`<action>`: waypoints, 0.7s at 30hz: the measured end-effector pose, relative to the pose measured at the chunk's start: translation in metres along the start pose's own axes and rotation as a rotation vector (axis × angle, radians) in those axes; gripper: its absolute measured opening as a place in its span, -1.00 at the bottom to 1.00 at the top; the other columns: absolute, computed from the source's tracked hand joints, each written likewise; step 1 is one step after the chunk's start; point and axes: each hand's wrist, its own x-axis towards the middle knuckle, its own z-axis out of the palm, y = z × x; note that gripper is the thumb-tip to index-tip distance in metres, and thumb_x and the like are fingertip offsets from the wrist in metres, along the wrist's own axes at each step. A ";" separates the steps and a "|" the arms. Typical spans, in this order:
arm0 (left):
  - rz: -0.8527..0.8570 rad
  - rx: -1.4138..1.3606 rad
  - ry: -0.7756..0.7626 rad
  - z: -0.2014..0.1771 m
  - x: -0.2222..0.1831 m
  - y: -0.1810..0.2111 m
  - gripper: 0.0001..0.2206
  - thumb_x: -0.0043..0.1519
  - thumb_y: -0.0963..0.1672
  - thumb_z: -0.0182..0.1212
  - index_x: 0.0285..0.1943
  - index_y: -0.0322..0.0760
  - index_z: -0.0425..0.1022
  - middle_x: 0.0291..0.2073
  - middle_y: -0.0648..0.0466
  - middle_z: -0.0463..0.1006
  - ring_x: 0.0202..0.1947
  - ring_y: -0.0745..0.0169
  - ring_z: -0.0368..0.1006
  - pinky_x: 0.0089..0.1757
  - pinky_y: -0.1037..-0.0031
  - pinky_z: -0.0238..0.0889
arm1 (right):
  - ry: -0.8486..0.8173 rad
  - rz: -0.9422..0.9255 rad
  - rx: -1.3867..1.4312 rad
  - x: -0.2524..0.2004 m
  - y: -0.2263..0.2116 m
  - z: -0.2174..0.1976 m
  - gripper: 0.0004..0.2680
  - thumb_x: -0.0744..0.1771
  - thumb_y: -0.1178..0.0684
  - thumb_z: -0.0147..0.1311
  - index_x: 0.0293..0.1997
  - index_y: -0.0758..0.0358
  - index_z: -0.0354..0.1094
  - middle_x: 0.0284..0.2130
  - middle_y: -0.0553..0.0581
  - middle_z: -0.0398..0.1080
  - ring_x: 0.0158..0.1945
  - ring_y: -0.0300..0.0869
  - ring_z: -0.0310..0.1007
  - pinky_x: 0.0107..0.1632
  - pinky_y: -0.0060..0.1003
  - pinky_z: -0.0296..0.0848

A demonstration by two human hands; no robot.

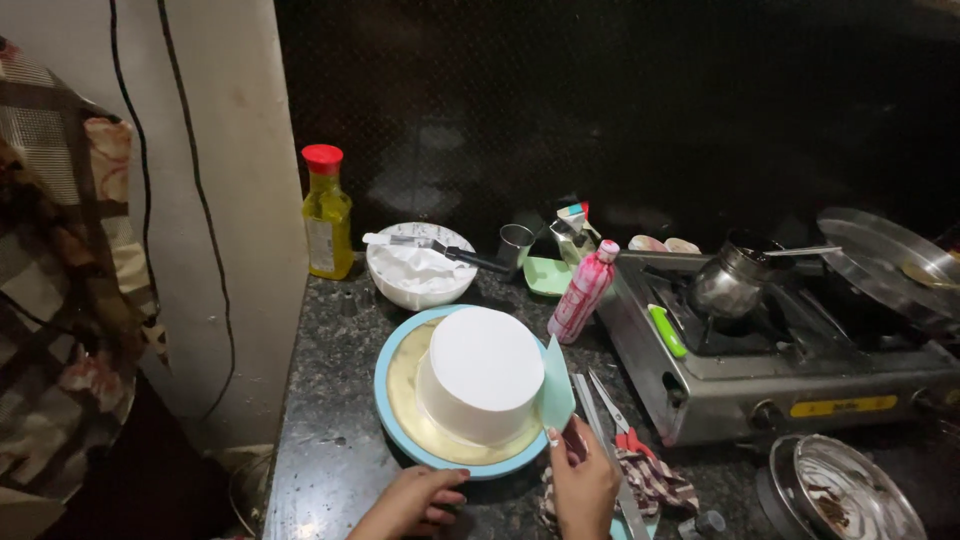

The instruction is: Applying white and pink icing to a cake using a palette knife and scraper while rotating it on a turntable.

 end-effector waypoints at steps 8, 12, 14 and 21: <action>0.090 0.010 0.175 -0.026 0.028 -0.007 -0.65 0.08 -0.04 0.43 -0.25 -0.45 0.45 -0.55 0.03 0.52 -0.71 0.32 0.30 -0.63 0.54 -0.03 | 0.036 0.022 -0.063 0.000 -0.004 -0.006 -0.70 0.26 0.04 0.27 0.07 0.30 0.49 -0.19 0.21 0.61 -0.19 -0.16 0.67 -0.17 -0.28 0.62; 0.063 0.138 0.147 -0.005 0.013 -0.013 -0.65 0.12 -0.04 0.40 -0.25 -0.50 0.54 -0.52 0.04 0.57 -0.68 0.33 0.38 -0.59 0.56 0.15 | 0.036 0.022 -0.056 0.000 -0.005 -0.007 -0.69 0.26 0.03 0.27 0.08 0.30 0.49 -0.19 0.20 0.62 -0.18 -0.17 0.67 -0.15 -0.28 0.62; -0.104 -0.018 -0.145 -0.009 0.016 -0.018 -0.69 0.19 -0.04 0.48 -0.28 -0.31 0.44 -0.54 0.13 0.41 -0.68 0.44 0.25 -0.61 0.63 0.02 | 0.025 0.034 -0.044 0.000 -0.008 -0.007 -0.69 0.27 0.03 0.25 0.09 0.29 0.48 -0.19 0.20 0.62 -0.17 -0.18 0.67 -0.13 -0.29 0.62; 0.174 0.025 0.342 -0.017 0.012 -0.001 -0.70 0.09 -0.07 0.39 -0.18 -0.39 0.50 -0.46 -0.08 0.56 -0.60 0.23 0.47 -0.54 0.49 0.26 | -0.003 0.042 -0.027 0.002 -0.015 -0.006 -0.69 0.28 0.03 0.24 0.11 0.29 0.47 -0.20 0.20 0.63 -0.16 -0.19 0.67 -0.11 -0.29 0.61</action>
